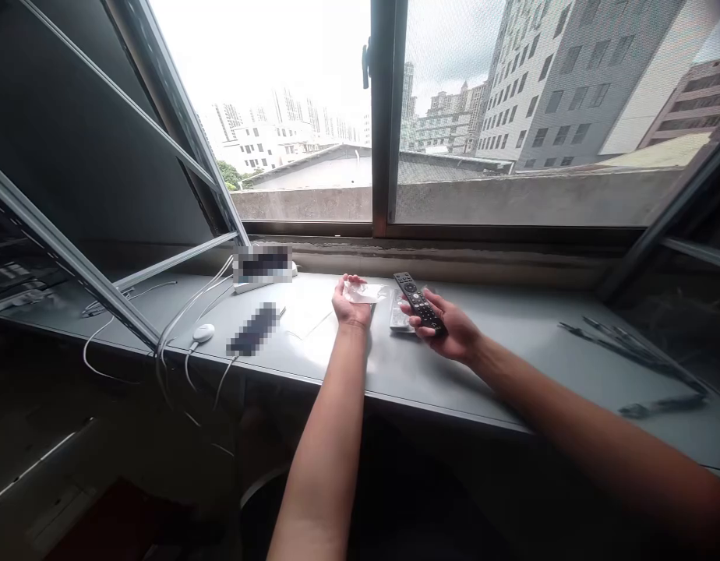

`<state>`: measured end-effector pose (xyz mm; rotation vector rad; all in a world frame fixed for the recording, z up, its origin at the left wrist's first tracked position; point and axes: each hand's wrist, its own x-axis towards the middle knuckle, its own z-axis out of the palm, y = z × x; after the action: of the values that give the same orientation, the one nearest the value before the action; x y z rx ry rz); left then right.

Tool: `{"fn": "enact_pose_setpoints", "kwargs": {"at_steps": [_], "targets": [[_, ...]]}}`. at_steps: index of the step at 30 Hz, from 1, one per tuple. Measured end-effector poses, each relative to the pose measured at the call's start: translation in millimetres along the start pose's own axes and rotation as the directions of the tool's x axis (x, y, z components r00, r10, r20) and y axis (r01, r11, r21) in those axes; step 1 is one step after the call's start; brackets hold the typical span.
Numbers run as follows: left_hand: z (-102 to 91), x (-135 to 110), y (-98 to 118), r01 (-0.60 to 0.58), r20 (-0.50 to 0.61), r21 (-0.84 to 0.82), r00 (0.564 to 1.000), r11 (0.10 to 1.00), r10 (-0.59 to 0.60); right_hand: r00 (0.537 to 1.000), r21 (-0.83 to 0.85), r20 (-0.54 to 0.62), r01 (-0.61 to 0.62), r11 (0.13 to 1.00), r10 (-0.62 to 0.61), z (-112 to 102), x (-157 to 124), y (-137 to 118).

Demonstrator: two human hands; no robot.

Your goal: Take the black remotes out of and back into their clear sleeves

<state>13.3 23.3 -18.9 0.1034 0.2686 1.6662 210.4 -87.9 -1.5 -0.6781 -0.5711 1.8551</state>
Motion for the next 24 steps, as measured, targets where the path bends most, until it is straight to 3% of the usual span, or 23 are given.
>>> {"fn": "enact_pose_setpoints", "kwargs": {"at_steps": [5,14,21,24], "targets": [[1.3,-1.4,0.4,0.019,-0.014,-0.029,1.000,0.999,-0.019,0.991,0.041,0.121,-0.056,0.998,0.051,0.0,-2.4,-1.2],[0.2,0.1,0.4,0.016,-0.009,-0.026,1.000,1.000,-0.016,0.999,-0.059,-0.045,-0.022,0.998,0.019,0.7,-2.1,-1.5],[1.5,-1.2,0.5,0.014,-0.020,-0.007,1.000,1.000,-0.014,0.995,0.041,0.101,0.020,0.999,-0.024,1.0,-3.2,-0.5],[3.2,-1.5,0.9,0.015,-0.041,0.032,0.999,0.999,-0.014,0.996,0.026,0.057,0.064,0.998,-0.065,4.0,-4.4,0.6]]}}
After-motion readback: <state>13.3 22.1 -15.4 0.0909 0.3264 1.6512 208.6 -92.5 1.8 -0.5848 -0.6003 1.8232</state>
